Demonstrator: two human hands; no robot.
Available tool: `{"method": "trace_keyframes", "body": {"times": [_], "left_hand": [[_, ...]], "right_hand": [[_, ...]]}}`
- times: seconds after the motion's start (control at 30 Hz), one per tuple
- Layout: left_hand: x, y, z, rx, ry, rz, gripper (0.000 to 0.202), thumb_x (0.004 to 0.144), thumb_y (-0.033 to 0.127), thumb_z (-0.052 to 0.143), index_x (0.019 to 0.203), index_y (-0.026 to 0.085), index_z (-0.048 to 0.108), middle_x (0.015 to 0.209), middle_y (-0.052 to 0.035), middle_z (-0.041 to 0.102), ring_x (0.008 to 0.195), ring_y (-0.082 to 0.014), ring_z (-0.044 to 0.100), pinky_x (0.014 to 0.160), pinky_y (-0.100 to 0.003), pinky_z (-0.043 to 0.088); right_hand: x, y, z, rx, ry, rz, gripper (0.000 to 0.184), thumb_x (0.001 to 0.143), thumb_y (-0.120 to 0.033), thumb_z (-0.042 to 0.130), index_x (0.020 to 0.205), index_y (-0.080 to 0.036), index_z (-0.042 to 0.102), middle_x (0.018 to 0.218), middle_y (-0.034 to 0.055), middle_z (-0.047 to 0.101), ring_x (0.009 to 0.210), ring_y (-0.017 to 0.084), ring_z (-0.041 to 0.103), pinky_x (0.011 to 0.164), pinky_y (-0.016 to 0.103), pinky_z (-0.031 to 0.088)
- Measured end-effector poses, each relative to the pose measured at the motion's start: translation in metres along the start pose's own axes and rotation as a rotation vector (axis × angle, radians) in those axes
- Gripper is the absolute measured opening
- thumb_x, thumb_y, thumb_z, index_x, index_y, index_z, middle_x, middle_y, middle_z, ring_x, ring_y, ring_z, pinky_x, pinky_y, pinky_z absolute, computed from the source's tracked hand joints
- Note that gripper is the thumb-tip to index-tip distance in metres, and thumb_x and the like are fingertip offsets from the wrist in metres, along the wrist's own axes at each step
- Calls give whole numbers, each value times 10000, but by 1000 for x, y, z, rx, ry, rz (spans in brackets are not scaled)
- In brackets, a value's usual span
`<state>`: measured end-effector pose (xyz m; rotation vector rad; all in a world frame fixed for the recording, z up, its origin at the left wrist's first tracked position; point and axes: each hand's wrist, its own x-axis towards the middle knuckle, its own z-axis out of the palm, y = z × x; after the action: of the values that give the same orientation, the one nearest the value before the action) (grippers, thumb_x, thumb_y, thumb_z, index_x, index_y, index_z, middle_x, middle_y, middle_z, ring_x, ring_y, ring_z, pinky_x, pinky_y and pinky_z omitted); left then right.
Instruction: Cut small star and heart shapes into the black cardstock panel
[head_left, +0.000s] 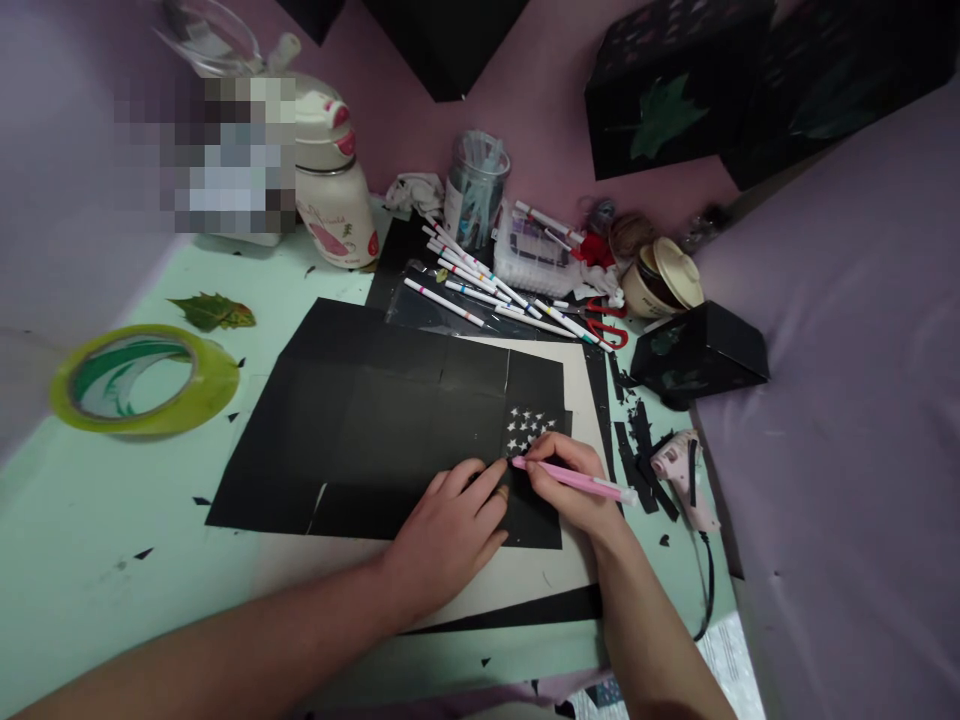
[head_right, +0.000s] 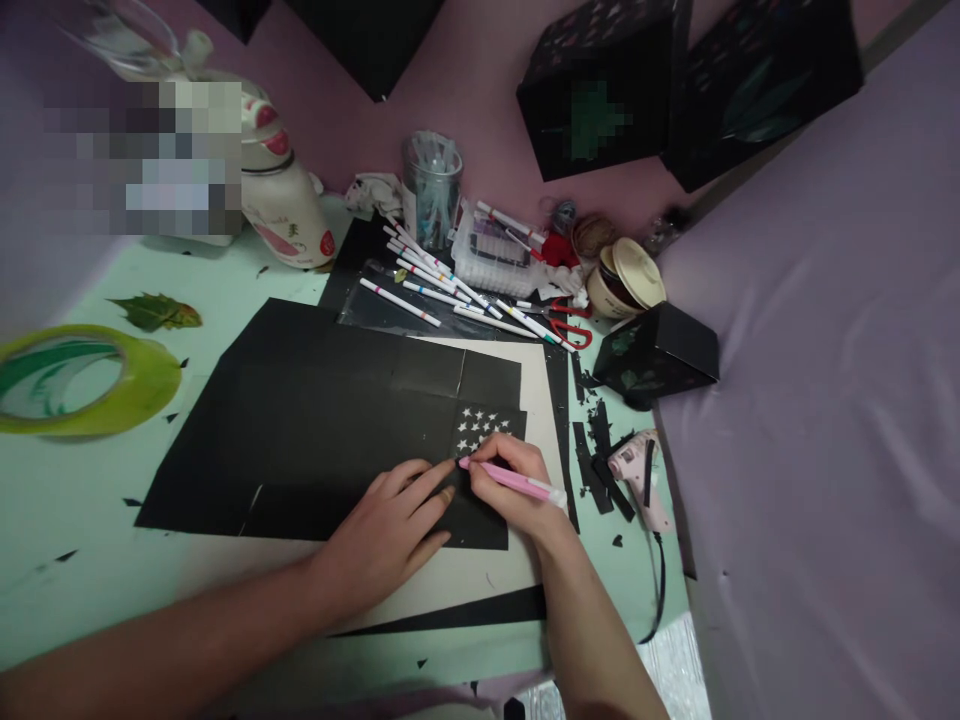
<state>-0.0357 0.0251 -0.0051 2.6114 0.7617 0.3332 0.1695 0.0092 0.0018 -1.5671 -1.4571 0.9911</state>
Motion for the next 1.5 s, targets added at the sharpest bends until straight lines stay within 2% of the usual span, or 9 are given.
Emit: {"method": "trace_keyframes", "body": {"times": [0.3,0.67,1.07,1.5], "left_hand": [[0,2,-3,0,-1,-4,320,884,303,602,1158,142,572,1358,-102,512,1158,-293,436,885,-427,443],[-2,4,-4,22,-3,-24,365,865,342,630,1168,148,566,1377,-96,501,1166,-291,430,897,-428,445],[-3,4,-3,20,1,-31,349,850,344,654,1133,157,572,1370,-89,498,1159,-282,430,879,-422,453],[-4,6,-5,46,-3,-37,302,864,360,631,1099,175,590,1354,-87,493,1168,-275,410,893,-421,447]], "right_hand": [[1,-4,-2,-19,-27,91,75,791,-196,604,718,-188,596,679,-9,591,596,128,500,536,233,379],[1,-1,-3,-41,-86,44,150,823,-235,594,687,-196,545,658,-16,564,599,132,485,544,238,369],[4,-2,-1,-53,-48,31,222,822,-247,579,635,-195,472,618,-22,508,580,123,444,534,238,343],[3,-2,0,-73,-45,59,195,805,-273,576,645,-197,495,617,-23,495,584,131,422,521,244,318]]}}
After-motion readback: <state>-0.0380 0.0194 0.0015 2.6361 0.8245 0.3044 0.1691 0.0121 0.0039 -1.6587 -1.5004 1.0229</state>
